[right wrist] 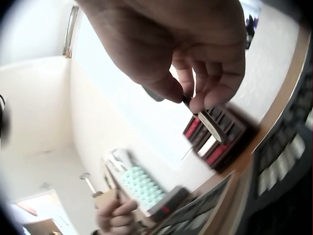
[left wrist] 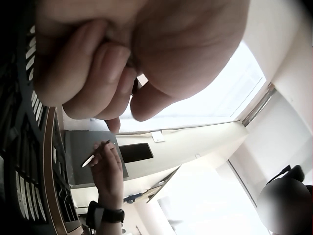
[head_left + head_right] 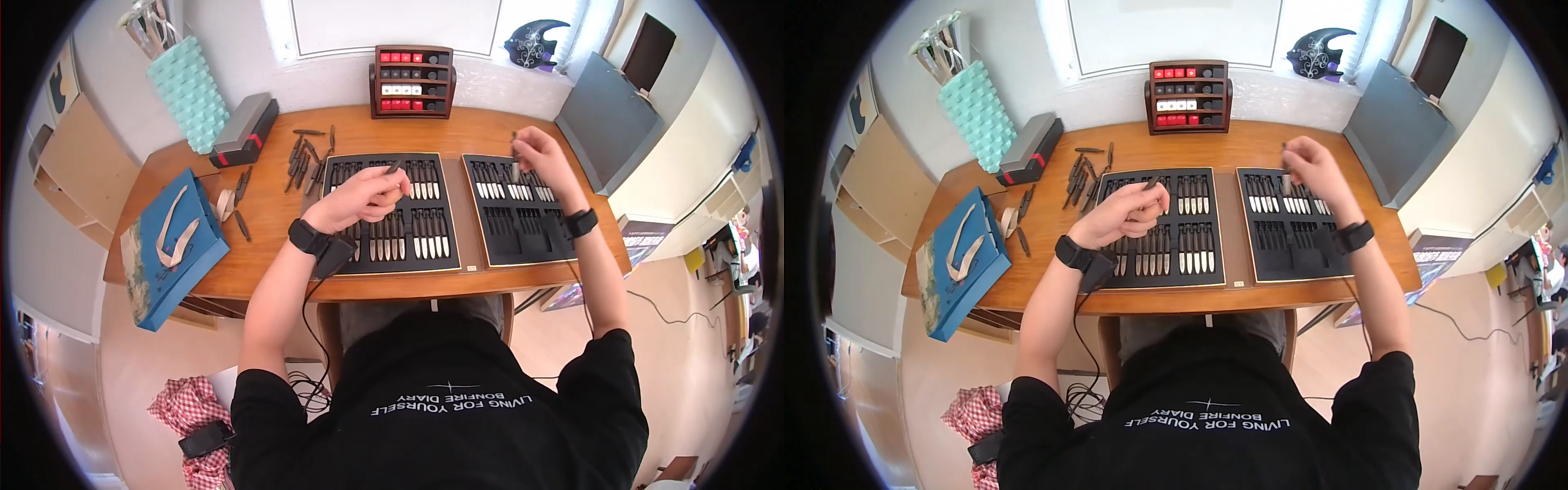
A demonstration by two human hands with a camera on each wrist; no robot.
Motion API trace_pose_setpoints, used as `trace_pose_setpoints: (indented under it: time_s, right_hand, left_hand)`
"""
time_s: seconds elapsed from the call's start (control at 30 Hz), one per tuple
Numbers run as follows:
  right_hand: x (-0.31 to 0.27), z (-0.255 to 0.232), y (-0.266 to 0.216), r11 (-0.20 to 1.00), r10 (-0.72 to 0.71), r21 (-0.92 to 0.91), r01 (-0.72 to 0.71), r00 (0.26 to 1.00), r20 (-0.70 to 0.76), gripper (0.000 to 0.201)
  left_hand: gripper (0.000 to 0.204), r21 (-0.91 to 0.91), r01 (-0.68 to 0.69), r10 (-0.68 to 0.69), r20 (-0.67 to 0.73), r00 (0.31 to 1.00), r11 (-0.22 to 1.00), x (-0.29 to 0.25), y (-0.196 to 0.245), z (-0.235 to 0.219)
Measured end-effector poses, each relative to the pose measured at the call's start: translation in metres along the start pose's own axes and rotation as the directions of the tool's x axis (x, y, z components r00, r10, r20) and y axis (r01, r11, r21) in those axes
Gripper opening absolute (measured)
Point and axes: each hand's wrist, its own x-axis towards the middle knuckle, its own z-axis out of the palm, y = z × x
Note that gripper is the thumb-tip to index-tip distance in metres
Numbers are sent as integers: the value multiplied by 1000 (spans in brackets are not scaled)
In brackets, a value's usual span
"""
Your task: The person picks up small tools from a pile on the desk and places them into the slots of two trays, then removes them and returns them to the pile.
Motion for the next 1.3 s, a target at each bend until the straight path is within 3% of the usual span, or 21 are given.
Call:
trace_pose_setpoints:
  time_s: [0.1, 0.17, 0.43, 0.5, 0.63, 0.7, 0.8, 0.97, 1.03, 1.17, 1.2, 1.23, 1.3]
  right_hand:
    - [4, -57, 14, 940, 266, -198, -277, 961, -79, 14]
    - [7, -88, 38, 903, 372, -182, -389, 920, -121, 13]
    - [0, -103, 74, 787, 439, -416, -456, 887, -142, 17]
    - [-1, -99, 80, 786, 371, -488, -380, 921, -120, 18]
    - [-9, -89, 74, 767, 321, -528, -363, 931, -174, 17]
    - [-16, -84, 66, 594, 95, -790, -148, 989, -114, 18]
    - [-24, -79, 53, 520, 116, -842, -139, 989, -92, 21]
    - [-35, -75, 59, 508, 120, -847, -155, 987, -108, 25]
    - [-34, -74, 57, 510, 134, -849, -140, 988, -82, 29]
    - [-28, -69, 51, 451, 123, -885, -112, 990, -62, 28]
    - [-25, -68, 49, 378, 104, -924, -62, 994, -25, 24]
    - [-23, -65, 49, 374, 93, -926, -53, 995, -19, 24]
    - [-20, -46, 42, 606, -56, -795, -9, 997, -54, 26]
  left_hand:
    - [37, -113, -55, 57, 21, 998, 992, 0, -2, -2]
    - [35, -184, -86, 90, 16, 996, 979, 0, -3, -4]
    - [31, -115, -113, 108, -49, 993, 987, -1, 0, -1]
    - [32, -109, -114, 109, -50, 993, 988, 0, 0, -1]
    - [31, -93, -119, 116, -44, 992, 988, 1, -2, -3]
    - [30, -86, -121, 115, -68, 991, 989, 1, 1, 1]
    - [28, -68, -128, 121, -100, 988, 989, -1, 4, 4]
    - [26, -40, -161, 150, -192, 970, 986, 3, 0, 9]
    - [24, 123, -248, 261, -111, 959, 961, 11, -11, -7]
    - [26, 87, -253, 261, -105, 959, 964, 7, -6, -8]
    - [28, 74, -252, 260, -130, 957, 965, 8, -5, -6]
    - [28, 77, -263, 272, -134, 953, 962, 8, -4, -5]
    - [31, 0, -268, 265, -147, 953, 963, 4, -1, 0]
